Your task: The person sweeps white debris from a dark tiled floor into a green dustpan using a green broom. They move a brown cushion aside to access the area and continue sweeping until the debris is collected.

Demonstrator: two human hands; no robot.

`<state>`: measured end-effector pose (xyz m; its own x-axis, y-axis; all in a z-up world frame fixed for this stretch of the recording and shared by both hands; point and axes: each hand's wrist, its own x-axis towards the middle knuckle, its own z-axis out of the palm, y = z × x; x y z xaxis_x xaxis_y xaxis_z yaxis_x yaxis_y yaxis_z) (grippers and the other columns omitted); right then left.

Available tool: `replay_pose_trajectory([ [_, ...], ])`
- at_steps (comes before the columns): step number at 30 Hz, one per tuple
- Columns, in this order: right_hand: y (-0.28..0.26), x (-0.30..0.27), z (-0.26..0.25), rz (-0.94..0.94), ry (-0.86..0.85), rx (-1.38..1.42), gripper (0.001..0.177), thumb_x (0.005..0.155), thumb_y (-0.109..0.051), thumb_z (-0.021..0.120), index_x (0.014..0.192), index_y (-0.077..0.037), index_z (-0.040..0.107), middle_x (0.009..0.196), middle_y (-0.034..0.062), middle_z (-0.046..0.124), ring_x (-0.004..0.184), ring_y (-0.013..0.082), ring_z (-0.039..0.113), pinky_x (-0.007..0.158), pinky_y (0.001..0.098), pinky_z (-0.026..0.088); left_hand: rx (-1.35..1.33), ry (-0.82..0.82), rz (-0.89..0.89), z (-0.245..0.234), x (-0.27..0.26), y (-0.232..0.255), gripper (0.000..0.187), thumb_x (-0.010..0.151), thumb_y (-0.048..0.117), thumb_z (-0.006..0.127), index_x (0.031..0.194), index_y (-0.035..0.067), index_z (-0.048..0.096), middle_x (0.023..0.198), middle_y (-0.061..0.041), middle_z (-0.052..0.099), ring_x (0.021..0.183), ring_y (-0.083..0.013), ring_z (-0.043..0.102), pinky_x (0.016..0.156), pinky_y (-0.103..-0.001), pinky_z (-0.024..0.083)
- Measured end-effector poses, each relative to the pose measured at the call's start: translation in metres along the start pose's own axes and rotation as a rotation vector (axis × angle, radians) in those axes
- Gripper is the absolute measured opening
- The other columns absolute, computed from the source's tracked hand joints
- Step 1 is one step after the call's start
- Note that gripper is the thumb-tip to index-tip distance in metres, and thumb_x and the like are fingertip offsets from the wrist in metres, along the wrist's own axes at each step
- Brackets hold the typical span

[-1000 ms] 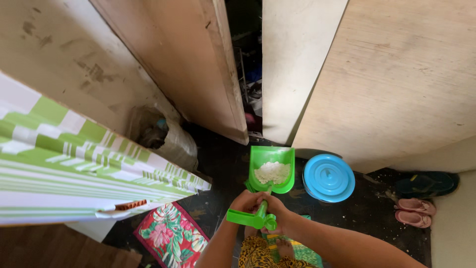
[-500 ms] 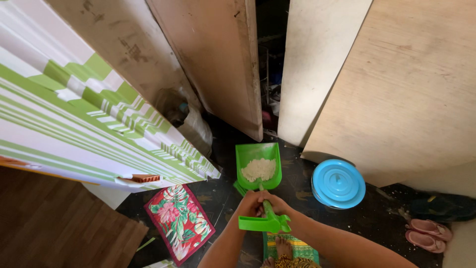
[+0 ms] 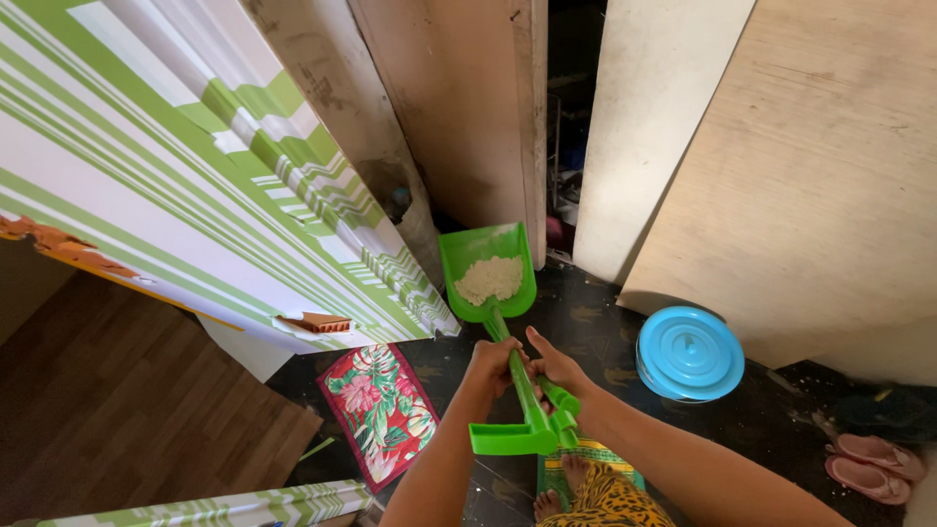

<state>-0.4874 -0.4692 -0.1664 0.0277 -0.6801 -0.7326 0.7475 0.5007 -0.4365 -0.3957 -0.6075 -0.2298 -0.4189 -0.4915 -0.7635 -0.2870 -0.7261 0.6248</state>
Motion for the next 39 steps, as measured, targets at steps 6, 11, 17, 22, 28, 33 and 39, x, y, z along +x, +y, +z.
replay_pose_trajectory([
  [6,-0.007,-0.036,0.019,-0.009,0.210,0.107,0.050,0.095,-0.048,0.070,0.069,-0.011,0.049,0.054,0.0017,0.046,0.041,0.0163,0.046,0.039,0.0331,0.039,-0.237,-0.039,0.066,-0.022,0.032,0.022,0.011,0.087,0.010,0.071,0.087,0.001,0.065,0.071,-0.012,0.067,0.061,-0.0220,0.067,0.054,-0.034,0.056],
  [11,-0.028,-0.024,0.002,0.198,0.161,0.087,0.041,0.092,-0.043,0.071,0.069,-0.016,0.050,0.053,-0.0014,0.043,0.044,0.0109,0.043,0.040,0.0256,0.028,-0.323,-0.072,0.060,-0.037,0.061,0.070,0.015,0.087,0.012,0.073,0.086,0.002,0.062,0.070,-0.011,0.065,0.058,-0.0205,0.063,0.053,-0.030,0.054],
  [17,-0.067,0.001,-0.046,0.321,0.097,0.132,0.040,0.093,-0.037,0.072,0.071,-0.016,0.047,0.056,-0.0023,0.043,0.048,0.0095,0.047,0.042,0.0237,0.028,-0.436,-0.151,0.118,-0.030,0.062,0.134,0.015,0.091,0.015,0.071,0.087,0.006,0.059,0.065,-0.006,0.061,0.053,-0.0166,0.057,0.046,-0.028,0.047],
  [22,-0.113,0.022,-0.071,0.366,0.035,0.129,0.035,0.093,-0.034,0.073,0.075,-0.017,0.048,0.059,-0.0026,0.044,0.049,0.0088,0.049,0.042,0.0230,0.029,-0.652,-0.283,0.138,0.007,0.082,0.182,0.014,0.098,0.016,0.063,0.092,0.007,0.055,0.068,-0.005,0.058,0.053,-0.0160,0.056,0.048,-0.027,0.048],
  [28,-0.173,0.042,-0.082,0.363,0.067,0.080,0.030,0.093,-0.033,0.073,0.080,-0.019,0.050,0.064,-0.0016,0.049,0.050,0.0072,0.049,0.042,0.0220,0.029,-0.818,-0.357,0.222,0.056,0.119,0.208,0.012,0.102,0.010,0.055,0.092,0.004,0.053,0.074,-0.005,0.055,0.057,-0.0111,0.053,0.054,-0.025,0.048],
  [33,-0.210,0.046,-0.090,0.305,0.077,0.004,0.027,0.094,-0.032,0.071,0.088,-0.018,0.049,0.066,-0.0007,0.049,0.049,0.0072,0.048,0.042,0.0230,0.029,-0.789,-0.268,0.259,0.077,0.151,0.229,0.016,0.100,0.008,0.057,0.086,0.001,0.054,0.066,-0.004,0.051,0.052,-0.0110,0.048,0.050,-0.024,0.045],
  [39,-0.243,0.049,-0.088,0.229,0.088,-0.077,0.023,0.093,-0.012,0.060,0.112,-0.023,0.052,0.071,-0.0002,0.047,0.049,0.0067,0.042,0.043,0.0225,0.029,-0.831,-0.172,0.289,0.083,0.159,0.248,0.018,0.098,0.011,0.062,0.084,0.003,0.055,0.066,-0.003,0.054,0.050,-0.0095,0.049,0.048,-0.024,0.042],
])
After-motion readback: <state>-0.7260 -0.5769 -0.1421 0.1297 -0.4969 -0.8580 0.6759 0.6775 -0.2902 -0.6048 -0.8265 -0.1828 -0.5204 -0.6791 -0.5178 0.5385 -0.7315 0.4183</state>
